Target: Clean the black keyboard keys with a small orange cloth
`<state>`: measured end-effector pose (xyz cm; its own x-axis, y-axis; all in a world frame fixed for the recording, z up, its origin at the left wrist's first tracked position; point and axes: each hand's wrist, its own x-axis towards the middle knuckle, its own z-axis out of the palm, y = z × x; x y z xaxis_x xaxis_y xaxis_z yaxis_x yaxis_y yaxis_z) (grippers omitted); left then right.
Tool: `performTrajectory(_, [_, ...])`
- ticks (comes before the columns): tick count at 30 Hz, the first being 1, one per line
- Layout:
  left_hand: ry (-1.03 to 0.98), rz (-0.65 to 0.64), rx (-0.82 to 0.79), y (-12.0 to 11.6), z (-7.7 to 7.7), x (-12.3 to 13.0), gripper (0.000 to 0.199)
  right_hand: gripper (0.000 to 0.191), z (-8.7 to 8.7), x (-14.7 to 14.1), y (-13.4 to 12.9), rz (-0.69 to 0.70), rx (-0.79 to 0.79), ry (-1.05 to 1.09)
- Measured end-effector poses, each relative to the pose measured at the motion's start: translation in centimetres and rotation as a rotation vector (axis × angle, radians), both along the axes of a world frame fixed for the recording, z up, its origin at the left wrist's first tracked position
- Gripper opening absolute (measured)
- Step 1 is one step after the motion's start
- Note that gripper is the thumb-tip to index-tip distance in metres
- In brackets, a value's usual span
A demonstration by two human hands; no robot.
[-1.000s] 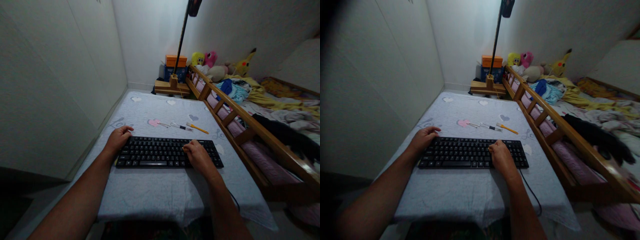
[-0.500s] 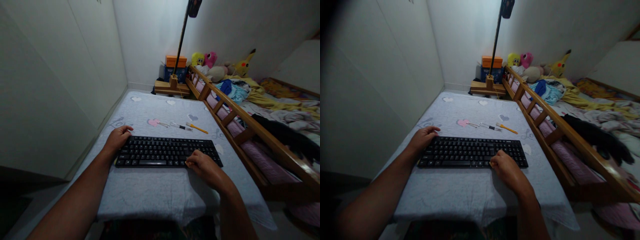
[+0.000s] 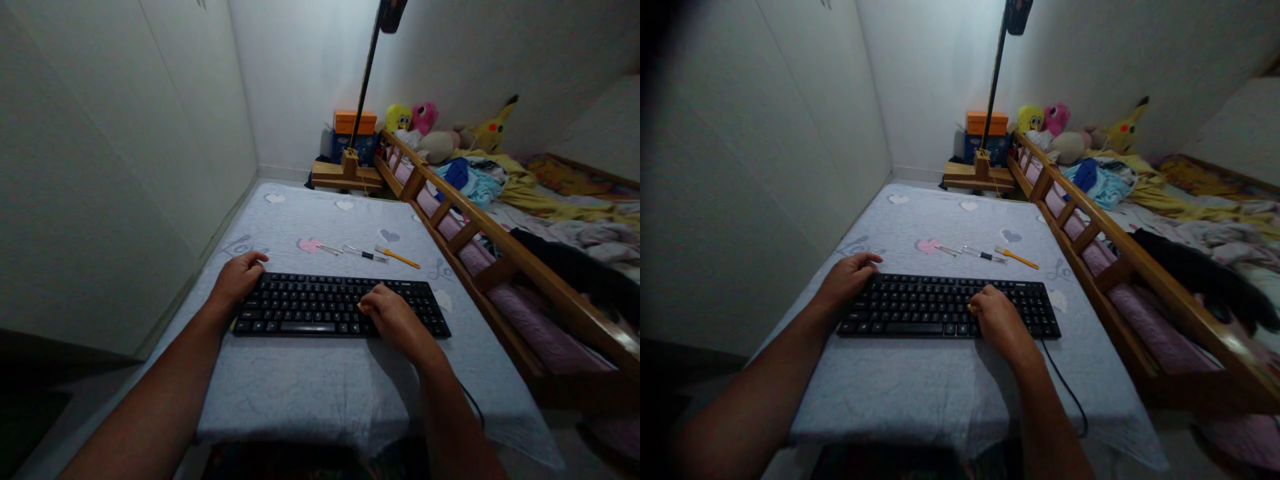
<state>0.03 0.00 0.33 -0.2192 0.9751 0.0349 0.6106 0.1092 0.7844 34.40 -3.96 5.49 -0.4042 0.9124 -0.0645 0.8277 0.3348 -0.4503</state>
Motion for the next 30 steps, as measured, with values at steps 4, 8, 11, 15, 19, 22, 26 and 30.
performTrajectory(4, [0.045, 0.007, -0.01, -0.2, 0.5, 0.2, 0.038, 0.023, 1.2, 0.8, -0.9, 0.11, -0.081, -0.017])
performTrajectory(8, [0.053, 0.016, 0.003, -0.3, 0.6, 0.4, 0.038, 0.02, 1.2, -0.1, 0.6, 0.063, 0.016, 0.033])
performTrajectory(11, [0.034, 0.014, 0.015, -0.2, 0.4, 0.3, 0.039, 0.02, 0.4, -1.4, 2.2, -0.026, 0.132, 0.048])
performTrajectory(15, [0.016, 0.023, 0.025, -0.2, 0.3, 0.2, 0.039, 0.023, -0.5, -2.1, 2.7, -0.031, 0.108, 0.01])
performTrajectory(19, [0.051, 0.021, 0.018, -0.4, 0.9, 0.4, 0.039, 0.023, -0.1, -1.3, 1.3, 0.045, 0.014, 0.005])
performTrajectory(22, [0.07, 0.038, 0.033, -0.5, 1.3, 0.5, 0.038, 0.023, 0.5, -0.7, -0.1, 0.109, -0.048, 0.026])
performTrajectory(26, [0.088, 0.06, 0.098, -0.5, 1.4, 0.4, 0.039, 0.025, 1.5, 0.0, -1.4, 0.18, -0.109, 0.05])
performTrajectory(30, [0.143, 0.045, 0.203, -0.6, 1.5, 0.4, 0.038, 0.022, 2.4, 0.5, -1.7, 0.245, -0.189, 0.092])
